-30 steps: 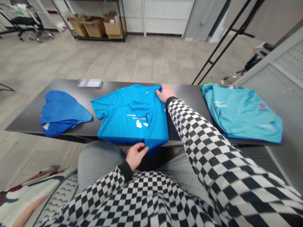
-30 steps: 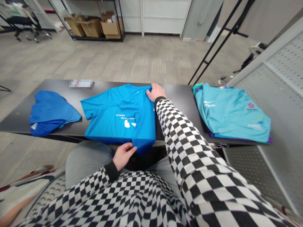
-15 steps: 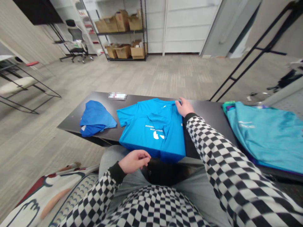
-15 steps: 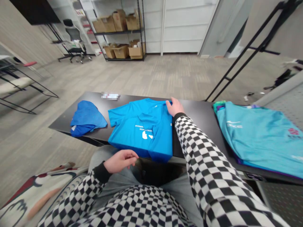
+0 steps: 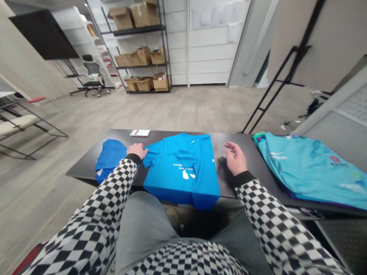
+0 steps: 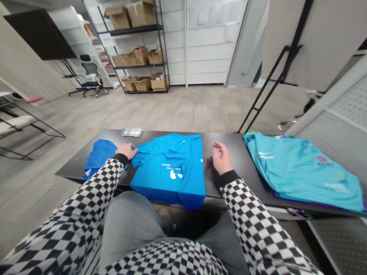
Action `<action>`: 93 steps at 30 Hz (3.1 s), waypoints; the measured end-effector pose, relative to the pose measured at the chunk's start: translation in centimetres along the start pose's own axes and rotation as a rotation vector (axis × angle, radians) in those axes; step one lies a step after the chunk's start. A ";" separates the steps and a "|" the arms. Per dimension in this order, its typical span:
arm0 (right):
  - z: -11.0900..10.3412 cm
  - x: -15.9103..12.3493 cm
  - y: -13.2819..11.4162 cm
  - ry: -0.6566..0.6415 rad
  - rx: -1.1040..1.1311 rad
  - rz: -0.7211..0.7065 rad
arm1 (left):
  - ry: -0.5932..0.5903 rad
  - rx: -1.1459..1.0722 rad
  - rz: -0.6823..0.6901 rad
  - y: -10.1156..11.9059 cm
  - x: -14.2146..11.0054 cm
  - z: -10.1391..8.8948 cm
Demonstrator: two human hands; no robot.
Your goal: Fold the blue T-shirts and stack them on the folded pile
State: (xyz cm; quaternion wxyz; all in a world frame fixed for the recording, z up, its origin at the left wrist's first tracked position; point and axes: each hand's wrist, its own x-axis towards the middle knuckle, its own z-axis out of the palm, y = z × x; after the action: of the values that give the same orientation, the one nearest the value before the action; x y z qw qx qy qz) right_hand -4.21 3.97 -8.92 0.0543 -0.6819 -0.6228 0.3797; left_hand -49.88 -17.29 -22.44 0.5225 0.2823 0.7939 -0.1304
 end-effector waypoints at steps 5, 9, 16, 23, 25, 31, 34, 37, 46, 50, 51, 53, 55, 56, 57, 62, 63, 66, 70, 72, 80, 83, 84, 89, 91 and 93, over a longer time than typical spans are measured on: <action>-1.1 -0.2 2.9 0.198 0.212 0.264 | -0.077 -0.079 0.122 0.8 0.8 -1.3; -0.6 0.7 3.7 0.179 0.271 0.308 | -0.232 -0.248 0.226 4.0 0.2 -3.1; -0.7 0.5 3.5 0.133 0.328 0.326 | -0.430 -0.720 0.295 17.9 -0.9 -2.9; -0.5 0.7 2.9 0.104 0.279 0.356 | -0.563 -0.684 0.191 29.0 -4.4 6.0; -0.4 0.5 2.9 0.081 0.259 0.353 | -0.606 -0.706 0.213 29.3 -5.1 7.8; -0.3 -0.4 3.1 -0.051 0.075 0.243 | -0.417 -0.758 0.321 23.3 -1.2 6.2; 0.4 -0.8 2.3 -0.185 -0.145 0.117 | -0.223 -0.657 0.332 18.5 2.0 4.1; 2.1 -0.4 0.8 -0.331 -0.394 -0.012 | -0.137 -0.515 0.386 15.0 3.7 3.6; 6.5 0.8 -0.5 -0.436 -0.671 0.012 | -0.136 -0.154 0.474 14.9 6.5 7.0; 6.0 0.5 -0.6 -0.326 -0.626 0.044 | -0.119 -0.083 0.474 15.1 7.5 7.2; 5.9 0.4 -0.7 -0.296 -0.641 0.060 | -0.115 -0.075 0.479 15.0 7.7 7.3; 5.9 0.2 -1.0 -0.275 -0.697 0.079 | -0.101 -0.068 0.486 15.0 7.9 7.5; 6.0 0.1 -1.2 -0.298 -0.747 0.078 | -0.081 -0.069 0.488 15.1 7.8 7.7; 6.1 0.0 -1.3 -0.313 -0.759 0.074 | -0.073 -0.068 0.486 15.1 7.5 7.8; 6.2 -0.1 -1.3 -0.322 -0.762 0.072 | -0.057 -0.073 0.487 15.1 7.0 7.8; 6.2 -0.2 -0.7 -0.298 -0.737 0.056 | 0.177 -0.301 0.634 13.1 0.0 6.2; 6.2 -0.2 -0.6 -0.295 -0.731 0.050 | 0.208 -0.369 0.668 12.1 -2.6 5.6; 6.2 -0.1 -0.4 -0.292 -0.714 0.035 | 0.178 -0.554 0.606 7.5 -12.0 4.5; 6.2 -0.1 -0.1 -0.272 -0.714 -0.002 | 0.138 -0.835 0.239 1.1 -24.2 7.0; 6.2 0.1 -0.3 -0.270 -0.728 -0.020 | 0.117 -0.913 0.024 -1.1 -27.8 9.6; 7.8 -1.5 -7.7 -0.382 -0.559 -0.395 | 0.082 -0.843 0.019 -1.8 -27.1 14.8; 9.5 -4.1 -9.6 -0.673 -0.569 -0.485 | 0.072 -0.883 -0.009 -0.9 -25.5 14.8; 9.9 -4.9 -9.6 -0.721 -0.603 -0.470 | 0.051 -0.900 -0.021 -0.6 -25.2 14.8; 11.1 -6.5 -7.7 -0.713 -0.628 -0.371 | -0.004 -0.865 0.088 0.0 -25.3 12.8; 11.2 -6.4 -7.0 -0.700 -0.604 -0.373 | 0.065 -0.776 0.177 0.1 -26.1 10.8; 11.4 -6.1 -6.5 -0.688 -0.577 -0.376 | 0.123 -0.663 0.260 0.6 -27.4 8.7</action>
State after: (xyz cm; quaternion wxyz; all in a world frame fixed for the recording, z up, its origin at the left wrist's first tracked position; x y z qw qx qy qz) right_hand -15.76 -4.59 -10.62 -0.2784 -0.3796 -0.7970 0.3784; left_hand -34.81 -29.72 -1.27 0.5490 0.2035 0.7805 0.2191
